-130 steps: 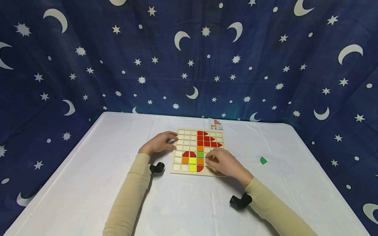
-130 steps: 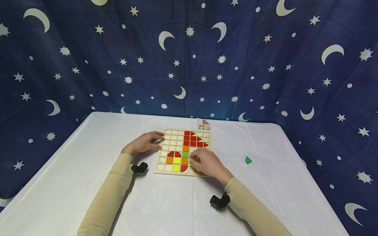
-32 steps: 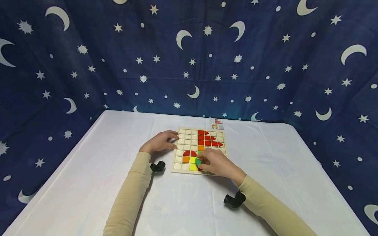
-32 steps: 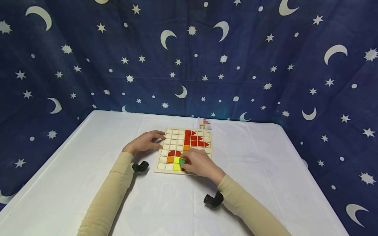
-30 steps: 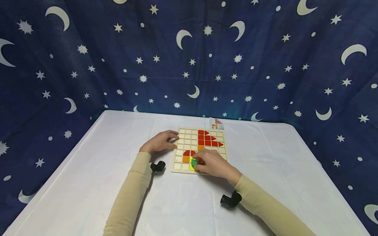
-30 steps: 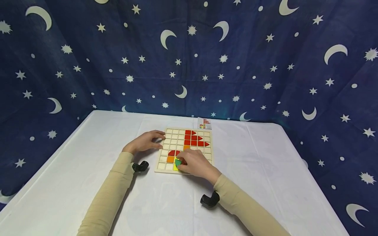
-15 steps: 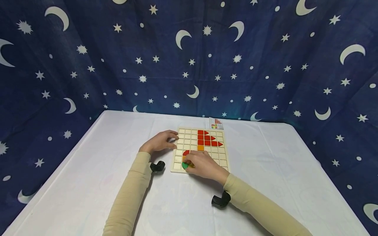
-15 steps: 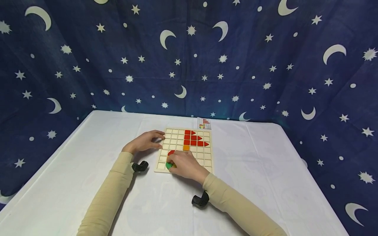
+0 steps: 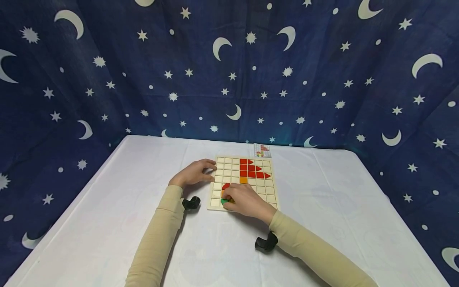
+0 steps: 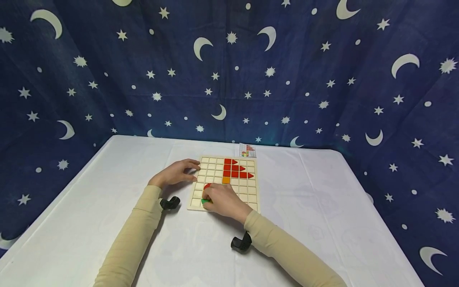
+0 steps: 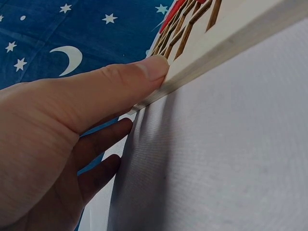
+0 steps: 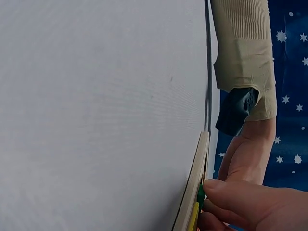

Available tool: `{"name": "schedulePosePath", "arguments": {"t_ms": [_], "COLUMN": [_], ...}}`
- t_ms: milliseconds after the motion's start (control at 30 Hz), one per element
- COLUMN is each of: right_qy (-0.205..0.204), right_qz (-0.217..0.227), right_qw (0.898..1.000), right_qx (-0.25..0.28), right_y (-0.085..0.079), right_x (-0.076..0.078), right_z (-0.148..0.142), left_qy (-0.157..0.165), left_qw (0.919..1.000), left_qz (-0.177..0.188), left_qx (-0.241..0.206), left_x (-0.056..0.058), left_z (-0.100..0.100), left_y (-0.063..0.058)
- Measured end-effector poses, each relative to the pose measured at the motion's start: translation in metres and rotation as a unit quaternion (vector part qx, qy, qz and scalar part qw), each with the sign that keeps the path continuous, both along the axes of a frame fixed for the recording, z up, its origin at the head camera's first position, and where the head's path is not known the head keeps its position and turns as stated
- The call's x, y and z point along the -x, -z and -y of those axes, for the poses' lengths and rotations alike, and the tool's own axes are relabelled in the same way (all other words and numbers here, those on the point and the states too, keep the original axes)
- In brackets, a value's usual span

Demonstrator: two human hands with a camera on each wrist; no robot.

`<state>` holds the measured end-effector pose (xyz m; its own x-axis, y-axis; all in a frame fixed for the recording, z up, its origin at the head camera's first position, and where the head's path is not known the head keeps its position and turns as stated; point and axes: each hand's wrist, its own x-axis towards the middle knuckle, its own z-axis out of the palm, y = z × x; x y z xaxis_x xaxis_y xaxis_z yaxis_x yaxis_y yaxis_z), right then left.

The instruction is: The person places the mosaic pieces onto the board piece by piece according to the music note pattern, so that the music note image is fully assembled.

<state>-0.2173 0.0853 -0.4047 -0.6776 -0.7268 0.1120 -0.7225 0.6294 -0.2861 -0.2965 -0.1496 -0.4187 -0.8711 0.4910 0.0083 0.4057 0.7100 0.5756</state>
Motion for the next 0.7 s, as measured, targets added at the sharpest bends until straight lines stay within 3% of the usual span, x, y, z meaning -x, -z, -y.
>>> {"name": "schedulePosePath", "arguments": {"t_ms": [700], "right_qy": [0.027], "right_qz": [0.015], "right_qw": [0.999], "right_qx": [0.012], "right_y": [0.0008], "right_x": [-0.0002], "right_z": [0.0012], "left_qy": [-0.005], "left_qw": [1.0000], "left_qz": [0.006], "left_qx": [-0.002], "left_x": [-0.0005], "left_z": [-0.0008], "left_y": [-0.0009]}}
